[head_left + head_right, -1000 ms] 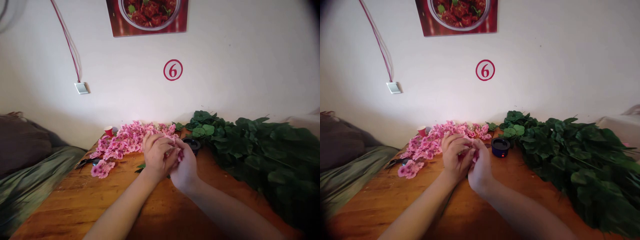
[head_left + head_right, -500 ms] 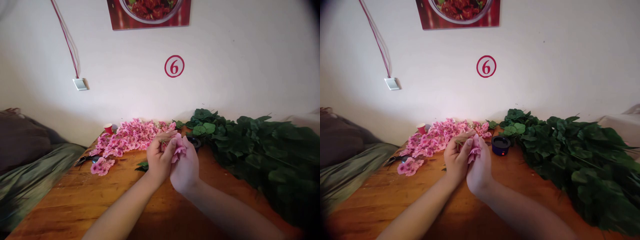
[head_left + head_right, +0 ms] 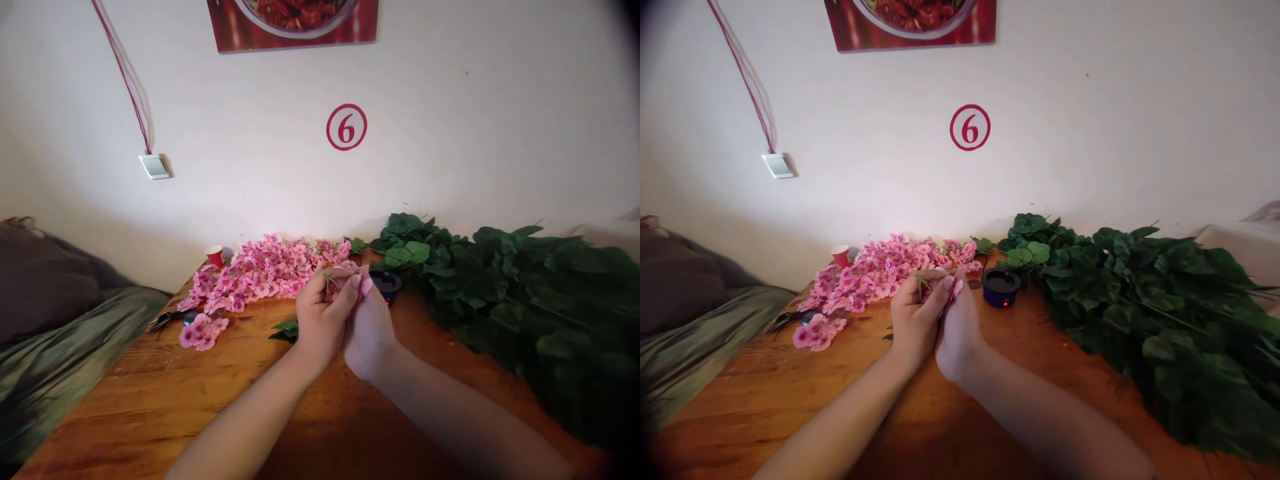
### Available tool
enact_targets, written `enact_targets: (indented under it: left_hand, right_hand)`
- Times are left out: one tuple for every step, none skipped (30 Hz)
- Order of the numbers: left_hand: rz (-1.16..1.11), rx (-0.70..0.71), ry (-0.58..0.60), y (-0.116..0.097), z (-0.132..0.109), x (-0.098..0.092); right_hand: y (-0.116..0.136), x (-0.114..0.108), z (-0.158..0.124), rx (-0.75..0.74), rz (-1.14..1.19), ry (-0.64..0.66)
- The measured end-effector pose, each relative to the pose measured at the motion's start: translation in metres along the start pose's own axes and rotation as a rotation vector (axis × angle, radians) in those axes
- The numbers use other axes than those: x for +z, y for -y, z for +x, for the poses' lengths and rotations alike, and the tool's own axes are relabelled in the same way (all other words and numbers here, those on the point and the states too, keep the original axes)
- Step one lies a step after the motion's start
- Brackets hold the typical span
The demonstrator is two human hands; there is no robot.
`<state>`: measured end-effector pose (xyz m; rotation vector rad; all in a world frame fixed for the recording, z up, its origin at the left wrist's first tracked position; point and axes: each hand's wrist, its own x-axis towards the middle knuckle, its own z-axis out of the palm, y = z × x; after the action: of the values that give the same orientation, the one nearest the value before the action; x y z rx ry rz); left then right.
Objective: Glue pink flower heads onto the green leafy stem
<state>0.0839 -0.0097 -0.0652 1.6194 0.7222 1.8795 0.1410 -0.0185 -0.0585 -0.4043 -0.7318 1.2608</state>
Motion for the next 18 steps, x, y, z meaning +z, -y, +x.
enact_targets:
  left_hand:
    - [0.023,-0.002,0.001,0.001,0.002,-0.002]
    - [0.059,0.013,-0.004,0.002,0.003,-0.004]
    - [0.107,0.056,-0.015,0.003,0.005,-0.006]
    - [0.166,0.125,-0.022,0.003,0.007,-0.009]
    - [0.231,0.212,-0.021,0.002,0.008,-0.011]
    - [0.297,0.301,-0.008,0.002,0.009,-0.013]
    - [0.354,0.376,0.013,0.001,0.010,-0.014]
    - [0.397,0.424,0.039,0.000,0.010,-0.015]
    - [0.423,0.444,0.062,0.000,0.010,-0.016]
    - [0.436,0.442,0.076,0.000,0.009,-0.016]
    - [0.437,0.426,0.077,0.001,0.009,-0.015]
    - [0.426,0.403,0.070,0.002,0.008,-0.015]
    - [0.408,0.377,0.059,0.003,0.007,-0.014]
    - [0.386,0.353,0.049,0.005,0.007,-0.014]
    - [0.365,0.333,0.043,0.006,0.006,-0.014]
    - [0.346,0.321,0.042,0.007,0.006,-0.013]
    - [0.329,0.314,0.043,0.007,0.005,-0.013]
    - [0.312,0.314,0.048,0.007,0.004,-0.013]
  right_hand:
    - [0.002,0.001,0.000,0.052,0.023,0.000]
    - [0.004,0.002,-0.001,0.104,0.046,0.005]
    - [0.006,0.003,-0.002,0.140,0.063,0.014]
    - [0.008,0.005,-0.004,0.157,0.077,0.026]
    - [0.009,0.006,-0.006,0.163,0.090,0.040]
    - [0.010,0.008,-0.007,0.166,0.100,0.051]
    - [0.010,0.008,-0.009,0.168,0.109,0.056]
    - [0.010,0.009,-0.010,0.169,0.115,0.055]
    - [0.009,0.008,-0.010,0.170,0.117,0.050]
    - [0.008,0.008,-0.010,0.172,0.113,0.045]
    - [0.007,0.007,-0.009,0.177,0.107,0.044]
    - [0.006,0.006,-0.008,0.185,0.101,0.043]
    - [0.005,0.005,-0.007,0.195,0.100,0.037]
    - [0.005,0.005,-0.006,0.204,0.106,0.025]
    - [0.004,0.005,-0.005,0.214,0.114,0.010]
    - [0.004,0.005,-0.004,0.222,0.122,-0.003]
    - [0.003,0.006,-0.004,0.224,0.125,-0.016]
    - [0.003,0.006,-0.004,0.220,0.122,-0.027]
